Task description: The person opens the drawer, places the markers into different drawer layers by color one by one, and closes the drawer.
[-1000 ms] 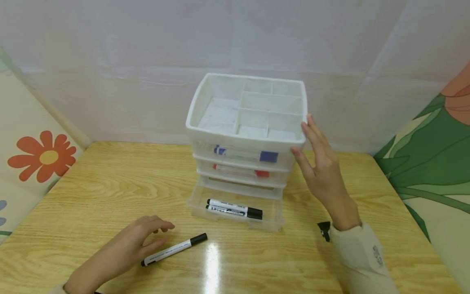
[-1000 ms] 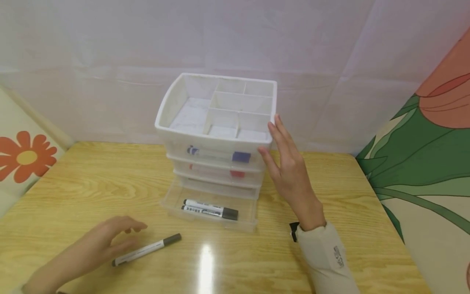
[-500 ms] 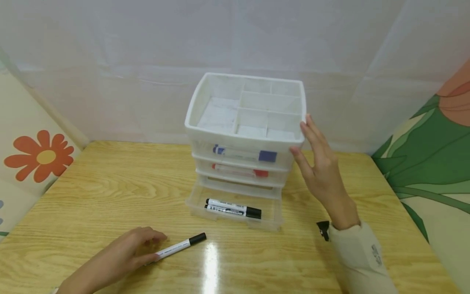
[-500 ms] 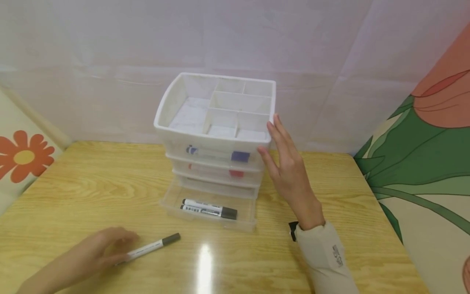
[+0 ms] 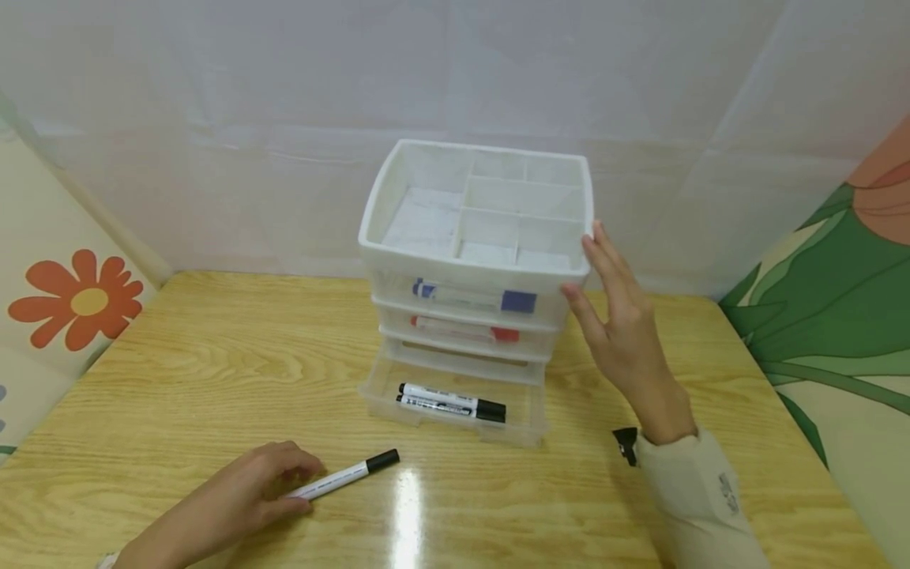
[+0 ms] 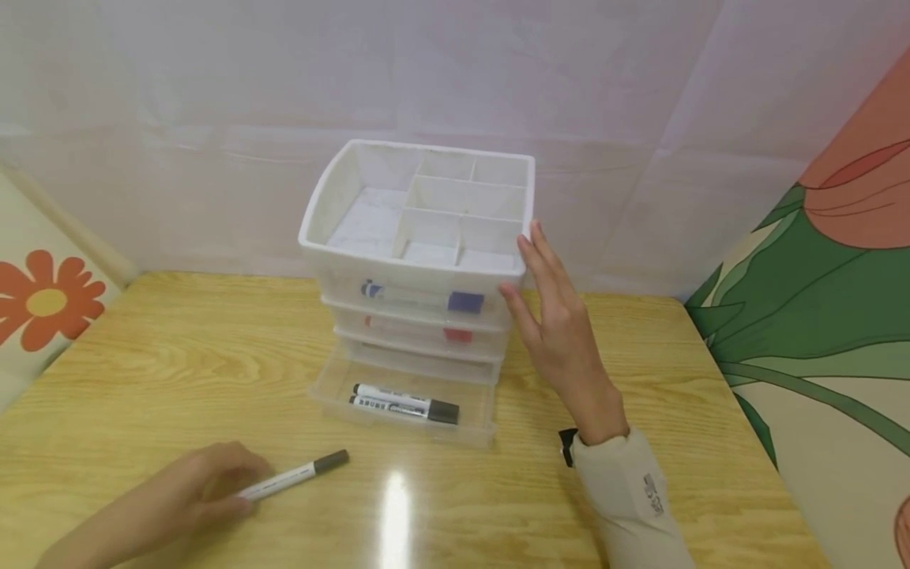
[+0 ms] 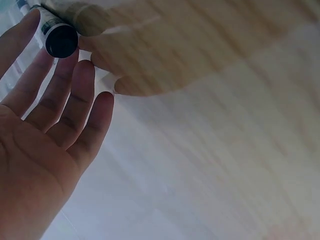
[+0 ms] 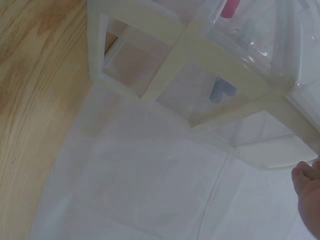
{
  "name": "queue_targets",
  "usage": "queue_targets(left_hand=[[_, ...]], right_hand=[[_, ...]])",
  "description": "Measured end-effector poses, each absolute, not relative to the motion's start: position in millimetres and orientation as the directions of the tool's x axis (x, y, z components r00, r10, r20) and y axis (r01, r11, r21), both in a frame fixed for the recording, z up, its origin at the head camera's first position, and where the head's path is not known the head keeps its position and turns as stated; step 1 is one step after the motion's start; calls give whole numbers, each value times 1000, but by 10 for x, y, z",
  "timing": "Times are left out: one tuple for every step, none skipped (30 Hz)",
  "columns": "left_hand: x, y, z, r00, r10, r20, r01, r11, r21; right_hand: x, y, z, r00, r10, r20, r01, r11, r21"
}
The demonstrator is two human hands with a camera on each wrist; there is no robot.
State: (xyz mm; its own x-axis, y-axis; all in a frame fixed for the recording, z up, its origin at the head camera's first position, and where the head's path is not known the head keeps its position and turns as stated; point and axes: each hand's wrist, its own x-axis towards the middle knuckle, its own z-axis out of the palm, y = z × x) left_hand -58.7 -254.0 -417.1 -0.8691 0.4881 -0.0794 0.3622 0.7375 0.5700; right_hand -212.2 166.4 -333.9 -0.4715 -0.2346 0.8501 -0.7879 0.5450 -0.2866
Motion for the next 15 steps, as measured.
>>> queue_targets(left_hand=[[-591,-2537,-4168,-868,490,-82,363,738,568],[-595,-2535,-4165,-867,491,-88,362,742,564],[-598,-2534,-4162,-866,490,-96,360,747,560],[-601,-2531,-4159,-866,489,-106,357,753,553],[-604,-2528,-4157,-867,486,-116,353,760,546],[-606,-2525,-4154,-867,481,-126,346,766,542],[-609,-2520,-4153,-868,478,-132,344,772,535],[-610,-2514,-4151,-870,473,-138,339,778,528],[-611,-2507,-4149,-873,468,-139,336,782,525],[-611,-2499,-4148,-876,463,-137,334,786,520],[-609,-2492,-4146,-878,459,-135,332,788,518],[-608,-2483,-4142,-882,451,-134,327,792,516],[-607,-2474,-4137,-886,445,-129,326,796,511],[-606,-2464,-4131,-890,439,-125,323,799,507],[-609,-2455,-4122,-891,437,-119,325,799,505]], right_hand=[[-2122,1665,-3339,-472,-235,850,-788,545,-287],[-2122,1664,-3339,-472,-235,850,-788,546,-287],[-2120,1664,-3338,-472,-235,850,-788,545,-287],[-2120,1664,-3338,-472,-235,849,-788,544,-287],[-2119,1663,-3338,-472,-236,849,-788,545,-287],[-2117,1663,-3338,-472,-236,849,-788,545,-287],[-2116,1663,-3337,-471,-235,850,-788,544,-287],[-2115,1662,-3337,-470,-235,851,-789,543,-286],[-2114,1661,-3336,-469,-235,851,-790,542,-286],[-2115,1659,-3336,-468,-235,852,-791,541,-285],[-2114,1659,-3335,-466,-235,853,-792,540,-285],[-2114,1658,-3335,-465,-234,854,-793,539,-284],[-2114,1658,-3336,-464,-235,854,-794,537,-284],[-2114,1658,-3336,-464,-236,854,-795,537,-283],[-2114,1658,-3338,-464,-235,854,-794,538,-283]])
